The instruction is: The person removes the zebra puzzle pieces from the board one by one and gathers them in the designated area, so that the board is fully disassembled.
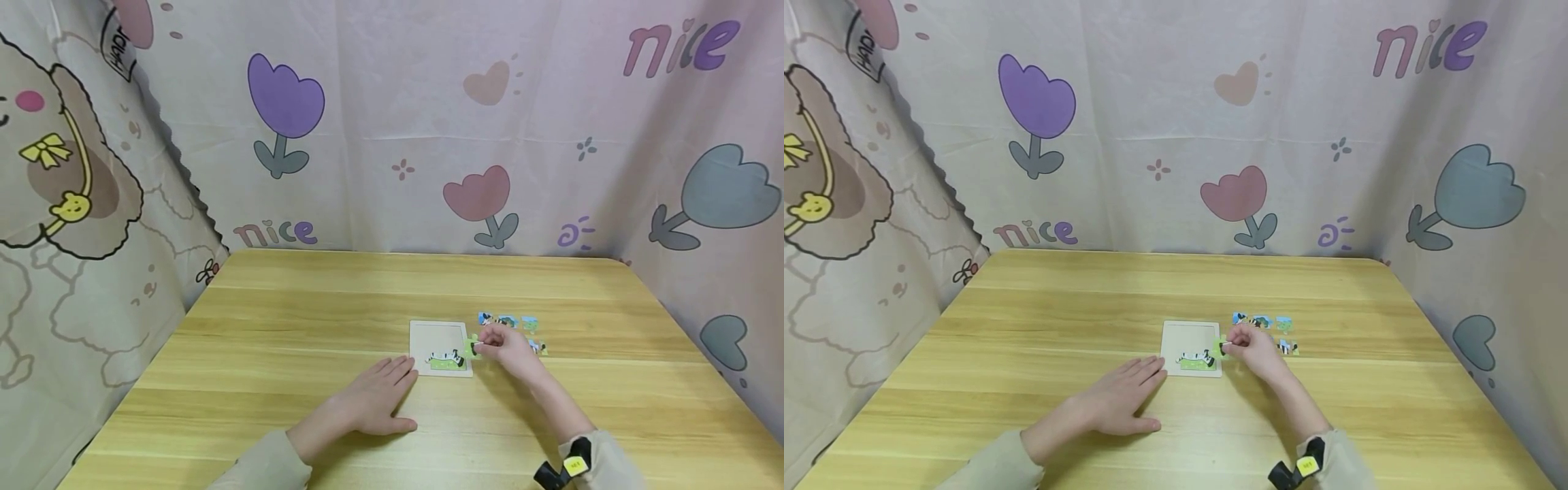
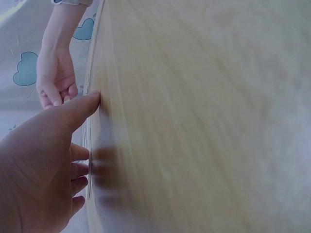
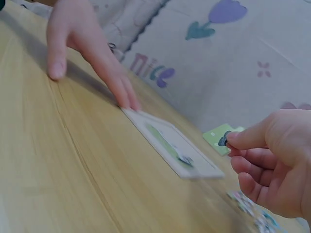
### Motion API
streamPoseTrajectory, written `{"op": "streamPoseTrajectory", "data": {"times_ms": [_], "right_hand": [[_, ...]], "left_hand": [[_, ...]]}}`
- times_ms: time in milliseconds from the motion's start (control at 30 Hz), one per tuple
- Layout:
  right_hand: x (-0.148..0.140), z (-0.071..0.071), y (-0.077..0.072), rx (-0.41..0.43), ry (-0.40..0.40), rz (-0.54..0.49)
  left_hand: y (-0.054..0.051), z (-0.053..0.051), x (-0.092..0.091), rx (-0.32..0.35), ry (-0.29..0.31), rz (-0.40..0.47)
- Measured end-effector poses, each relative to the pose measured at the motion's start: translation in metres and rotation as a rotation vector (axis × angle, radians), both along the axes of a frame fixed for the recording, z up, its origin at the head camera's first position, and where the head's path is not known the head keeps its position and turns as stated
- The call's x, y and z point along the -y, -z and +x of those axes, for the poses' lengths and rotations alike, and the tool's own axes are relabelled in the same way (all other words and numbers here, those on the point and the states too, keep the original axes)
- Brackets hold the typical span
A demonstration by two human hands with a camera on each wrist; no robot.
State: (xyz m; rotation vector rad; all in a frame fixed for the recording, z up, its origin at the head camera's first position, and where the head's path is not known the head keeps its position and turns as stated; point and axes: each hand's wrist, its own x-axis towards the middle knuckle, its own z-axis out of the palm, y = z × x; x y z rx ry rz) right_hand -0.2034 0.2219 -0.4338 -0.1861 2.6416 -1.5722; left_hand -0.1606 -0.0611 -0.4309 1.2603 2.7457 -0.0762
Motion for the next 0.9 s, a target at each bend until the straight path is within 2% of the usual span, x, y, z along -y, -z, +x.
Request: {"op": "streamPoseTrajectory", "data": {"times_ms": [333,567,900], "right_hand": [[-0.034,0.009,0.006,0.034,0.017,0.067],[-0.029,0.01,0.007,0.008,0.02,0.215],[-0.021,0.009,0.009,-0.05,0.029,0.319]], "left_hand": [[0.001,0.0,0.0,0.006,0.005,0.011],[0.001,0.0,0.0,0.018,0.002,0.015],[0.002,0.001,0.001,0.008,-0.004,0.013]]}}
